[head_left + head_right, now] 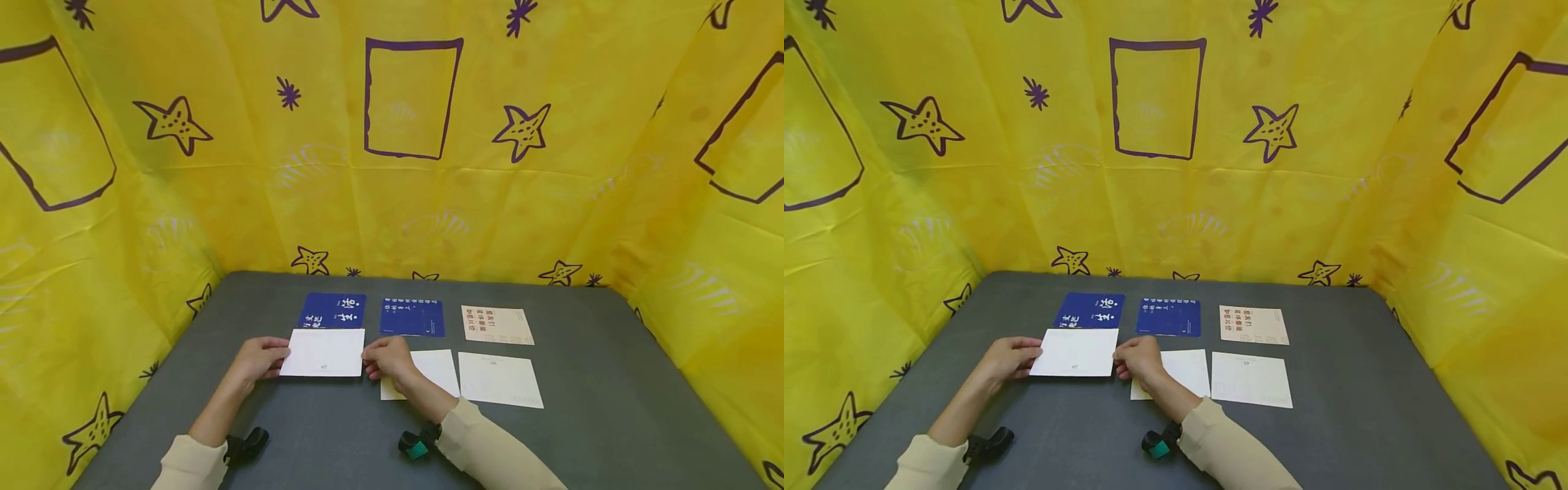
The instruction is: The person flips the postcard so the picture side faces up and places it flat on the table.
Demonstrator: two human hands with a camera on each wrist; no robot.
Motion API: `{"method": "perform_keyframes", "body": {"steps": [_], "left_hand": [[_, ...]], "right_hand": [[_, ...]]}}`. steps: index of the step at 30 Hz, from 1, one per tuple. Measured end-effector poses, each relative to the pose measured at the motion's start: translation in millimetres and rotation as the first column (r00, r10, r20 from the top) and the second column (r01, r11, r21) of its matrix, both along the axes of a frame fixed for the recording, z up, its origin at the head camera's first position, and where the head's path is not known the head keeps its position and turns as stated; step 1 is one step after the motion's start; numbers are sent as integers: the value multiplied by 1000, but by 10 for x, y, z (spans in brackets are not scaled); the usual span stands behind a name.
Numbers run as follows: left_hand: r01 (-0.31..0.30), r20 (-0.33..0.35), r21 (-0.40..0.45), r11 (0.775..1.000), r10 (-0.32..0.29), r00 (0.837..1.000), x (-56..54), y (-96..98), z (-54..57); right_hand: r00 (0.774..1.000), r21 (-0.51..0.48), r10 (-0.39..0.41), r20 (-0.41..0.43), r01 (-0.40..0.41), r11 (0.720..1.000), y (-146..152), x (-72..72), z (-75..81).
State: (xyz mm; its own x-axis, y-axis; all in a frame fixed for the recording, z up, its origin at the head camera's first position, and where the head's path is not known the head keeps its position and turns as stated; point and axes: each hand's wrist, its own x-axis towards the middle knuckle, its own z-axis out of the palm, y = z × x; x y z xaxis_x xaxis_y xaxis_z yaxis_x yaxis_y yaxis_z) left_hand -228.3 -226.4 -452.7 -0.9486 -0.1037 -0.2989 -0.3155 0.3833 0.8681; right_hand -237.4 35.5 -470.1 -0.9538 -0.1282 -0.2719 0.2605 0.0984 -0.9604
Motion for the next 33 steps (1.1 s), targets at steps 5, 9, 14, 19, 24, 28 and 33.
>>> {"method": "perform_keyframes", "body": {"steps": [5, 9, 14, 19, 24, 28, 33], "left_hand": [[-36, -19, 18, 999, 36, 999, 3, 14, 31], [-53, -35, 21, 998, 54, 998, 1, 14, 46], [-62, -46, 32, 998, 63, 997, 1, 12, 49], [-52, -51, 42, 998, 54, 997, 9, 5, 75], [-35, -65, 51, 998, 39, 997, 13, -5, 116], [-27, -79, 63, 998, 32, 996, 17, -11, 133], [-25, -101, 119, 993, 37, 994, 8, -23, 135]], "right_hand": [[1000, -8, 8, 1, -8, 1000, 12, -19, 18], [1000, -17, 17, 6, -17, 1000, 15, -31, 50], [999, -2, 33, -6, -33, 999, 27, -46, 95], [998, 14, 58, -34, -57, 998, 51, -78, 149], [998, -2, 53, -37, -54, 999, 57, -105, 171], [998, -24, 40, -47, -41, 999, 63, -112, 169], [997, -52, 32, -77, -36, 998, 67, -105, 168]]}}
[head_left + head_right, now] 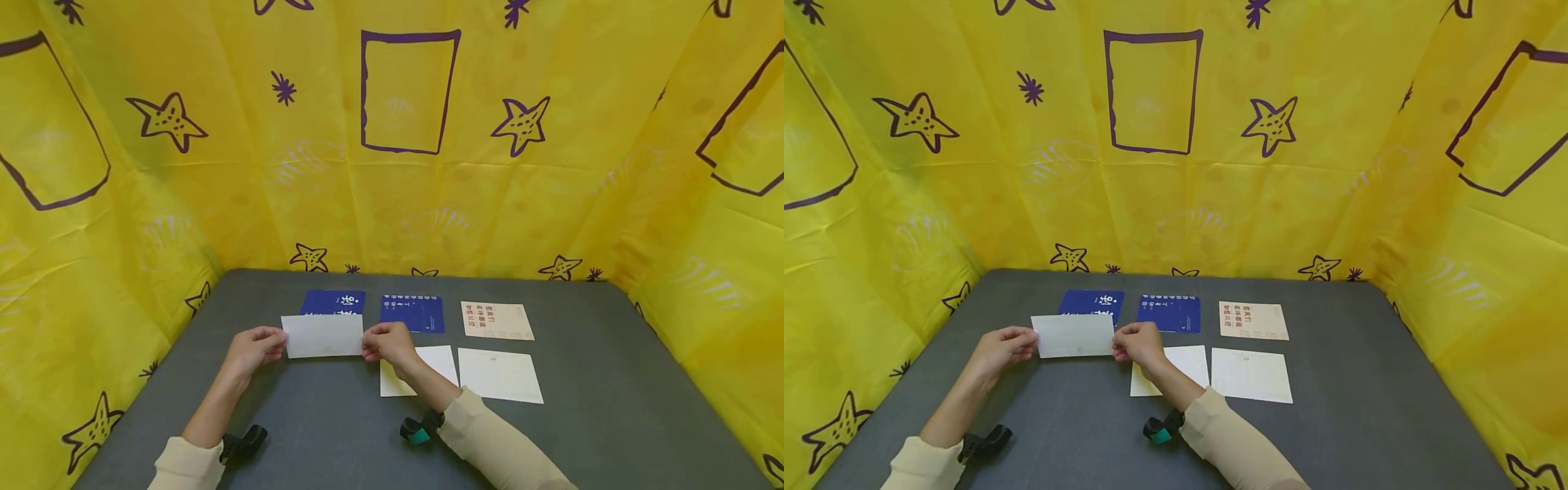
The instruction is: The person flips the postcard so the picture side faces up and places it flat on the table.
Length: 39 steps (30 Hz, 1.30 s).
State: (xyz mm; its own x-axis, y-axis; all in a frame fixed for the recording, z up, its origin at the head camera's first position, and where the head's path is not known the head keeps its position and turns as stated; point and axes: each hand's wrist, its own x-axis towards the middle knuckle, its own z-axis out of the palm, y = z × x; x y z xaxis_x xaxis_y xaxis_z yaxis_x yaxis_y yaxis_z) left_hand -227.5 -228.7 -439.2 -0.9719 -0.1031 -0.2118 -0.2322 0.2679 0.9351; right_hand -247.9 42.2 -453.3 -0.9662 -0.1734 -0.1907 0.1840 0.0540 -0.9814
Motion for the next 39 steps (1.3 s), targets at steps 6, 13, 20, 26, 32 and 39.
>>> {"method": "perform_keyframes", "body": {"steps": [6, 13, 20, 26, 32, 39], "left_hand": [[10, -6, 59, 998, -9, 1000, 8, -18, -2], [33, -12, 81, 996, -32, 999, 36, -19, -8], [55, -17, 99, 994, -54, 998, 40, -25, -14], [70, -30, 121, 990, -67, 997, 45, -24, -4], [83, -13, 162, 983, -82, 997, 39, -50, 7], [81, 7, 220, 972, -85, 996, 20, -100, -42]], "right_hand": [[999, -30, -10, -42, 9, 1000, 7, 2, 2], [998, -30, -27, -50, 26, 999, 23, 3, -26], [997, -50, -38, -60, 35, 998, 47, -6, -44], [997, -59, -42, -61, 38, 998, 78, 0, -15], [997, -78, -34, -68, 29, 997, 83, -5, -17], [997, -97, -21, -71, 14, 995, 83, -12, -35]]}}
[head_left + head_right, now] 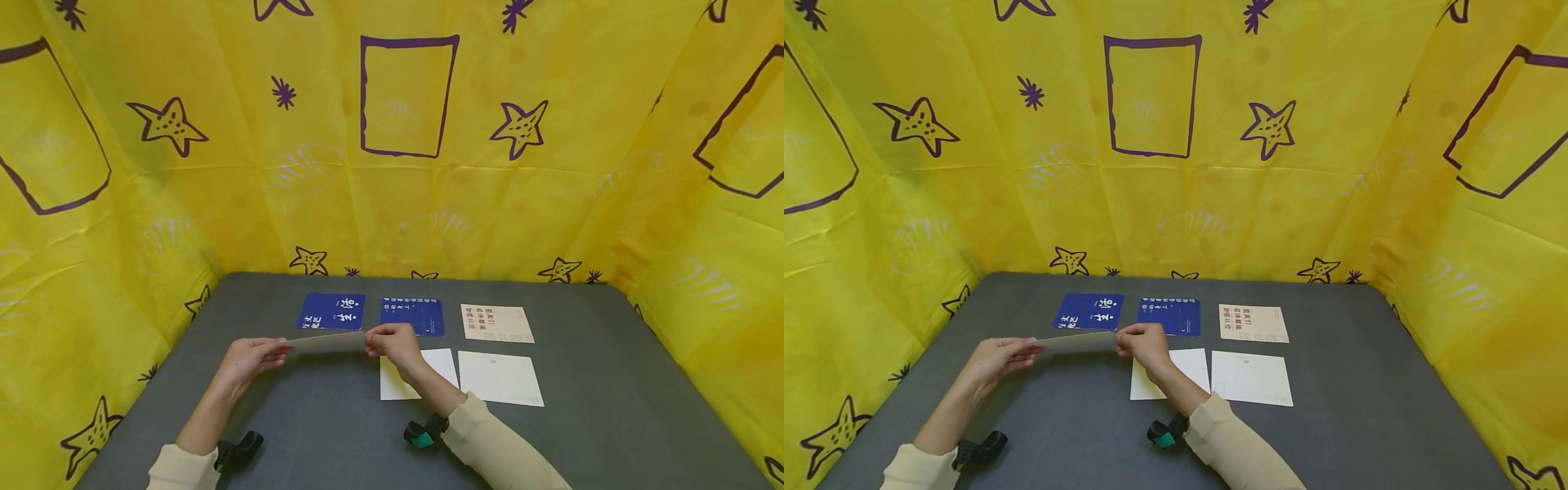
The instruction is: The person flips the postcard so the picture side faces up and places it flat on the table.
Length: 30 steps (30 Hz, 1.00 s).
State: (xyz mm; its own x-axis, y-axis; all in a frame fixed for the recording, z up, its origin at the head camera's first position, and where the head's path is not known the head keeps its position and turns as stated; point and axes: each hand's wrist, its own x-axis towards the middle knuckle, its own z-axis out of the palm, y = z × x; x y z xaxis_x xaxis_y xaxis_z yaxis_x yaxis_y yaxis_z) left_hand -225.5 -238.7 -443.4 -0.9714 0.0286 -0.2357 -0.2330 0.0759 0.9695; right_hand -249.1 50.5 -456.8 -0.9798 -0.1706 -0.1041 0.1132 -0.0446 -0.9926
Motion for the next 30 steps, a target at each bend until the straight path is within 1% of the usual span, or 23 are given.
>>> {"method": "perform_keyframes", "body": {"steps": [4, 7, 13, 17, 19, 25, 30], "left_hand": [[9, 1, 32, 999, -9, 1000, 9, -17, -21], [12, 1, 48, 999, -12, 1000, 15, -18, -16], [-13, 26, 14, 1000, 12, 1000, 8, 5, -45], [-7, 22, 5, 1000, 7, 1000, 4, 12, -64], [7, 15, -5, 1000, -7, 1000, 4, 15, -66], [-2, 24, -55, 998, 3, 1000, -6, 36, -76], [-10, 45, -74, 997, 13, 999, -1, 53, -68]], "right_hand": [[1000, -19, -5, 12, 5, 1000, -2, 8, -13], [1000, -31, -8, 20, 9, 999, -12, 12, -18], [999, -24, -35, 23, 35, 999, -41, 9, -43], [998, -25, -58, 24, 58, 998, -51, 6, -67], [997, -25, -72, 25, 73, 997, -57, 11, -66], [994, -52, -104, 28, 105, 993, -85, 35, -57], [992, -76, -113, 53, 117, 990, -117, 49, -69]]}}
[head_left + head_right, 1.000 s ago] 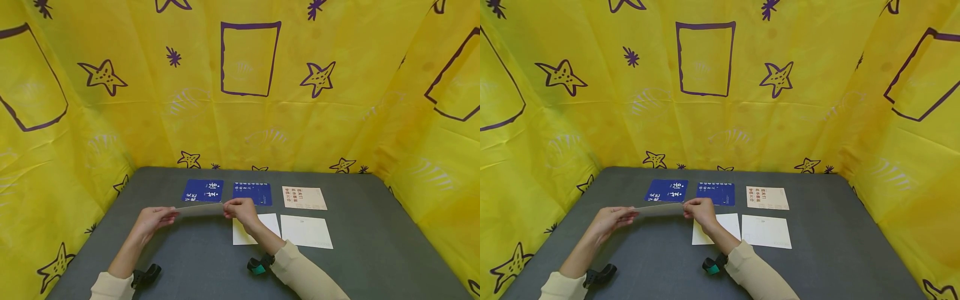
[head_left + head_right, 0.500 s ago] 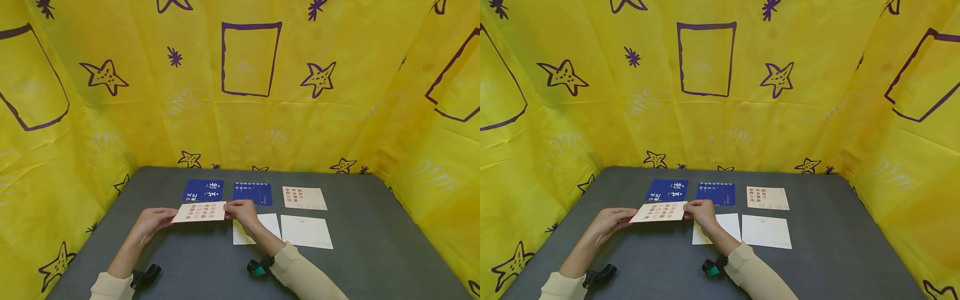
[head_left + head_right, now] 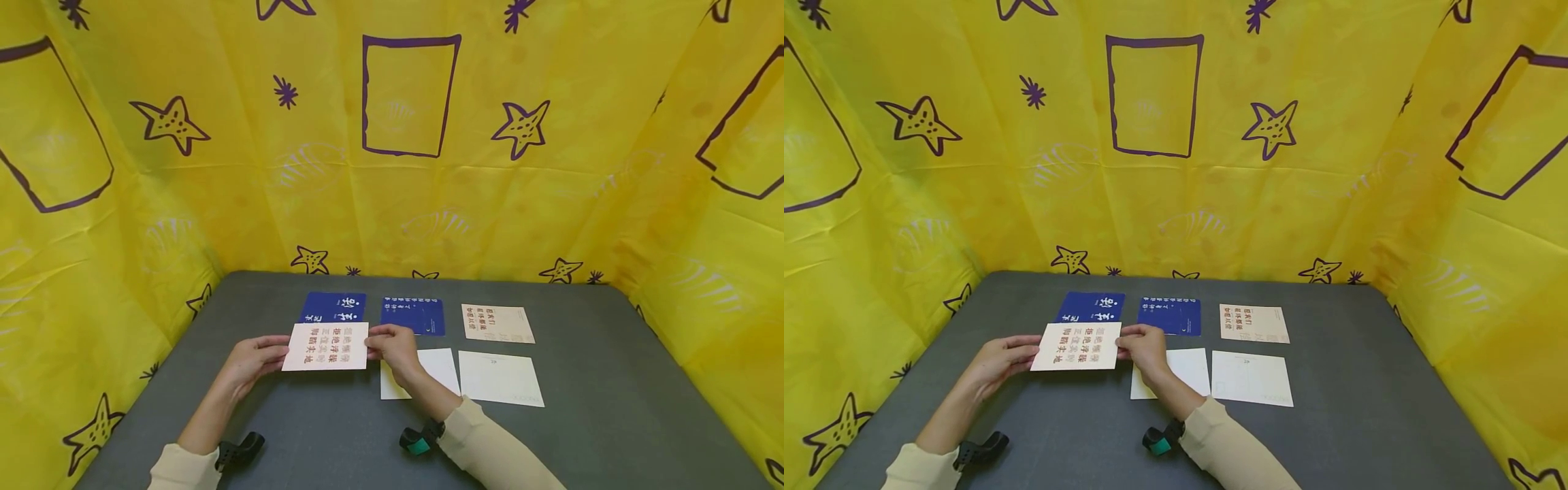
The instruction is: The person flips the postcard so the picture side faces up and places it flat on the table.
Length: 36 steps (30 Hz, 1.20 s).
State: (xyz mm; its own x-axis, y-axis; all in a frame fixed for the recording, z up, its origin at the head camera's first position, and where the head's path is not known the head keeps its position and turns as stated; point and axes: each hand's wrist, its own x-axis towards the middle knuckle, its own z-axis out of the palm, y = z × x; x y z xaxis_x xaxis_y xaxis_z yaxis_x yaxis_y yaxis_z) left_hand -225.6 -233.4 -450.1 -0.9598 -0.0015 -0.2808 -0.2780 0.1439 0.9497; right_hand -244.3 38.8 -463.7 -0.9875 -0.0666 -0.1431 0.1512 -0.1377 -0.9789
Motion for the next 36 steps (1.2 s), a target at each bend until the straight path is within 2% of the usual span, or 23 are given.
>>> {"method": "perform_keyframes", "body": {"steps": [9, 17, 23, 29, 36], "left_hand": [[-31, 1, -63, 998, 32, 999, -6, -7, -7], [-47, 1, -109, 993, 47, 999, -21, -25, -34], [6, -18, -169, 986, -9, 1000, -17, -42, -22], [61, -23, -250, 966, -68, 997, -32, -49, -50], [80, -19, -322, 943, -91, 996, -37, -44, -71]], "right_hand": [[998, -8, 38, 45, -38, 999, -37, 7, -31], [998, 14, 41, 50, -41, 999, -72, 29, -21], [998, 29, 38, 49, -39, 999, -97, 38, -40], [998, 71, 39, 52, -43, 997, -119, 50, -56], [996, 98, 72, 57, -77, 992, -122, 54, -85]]}}
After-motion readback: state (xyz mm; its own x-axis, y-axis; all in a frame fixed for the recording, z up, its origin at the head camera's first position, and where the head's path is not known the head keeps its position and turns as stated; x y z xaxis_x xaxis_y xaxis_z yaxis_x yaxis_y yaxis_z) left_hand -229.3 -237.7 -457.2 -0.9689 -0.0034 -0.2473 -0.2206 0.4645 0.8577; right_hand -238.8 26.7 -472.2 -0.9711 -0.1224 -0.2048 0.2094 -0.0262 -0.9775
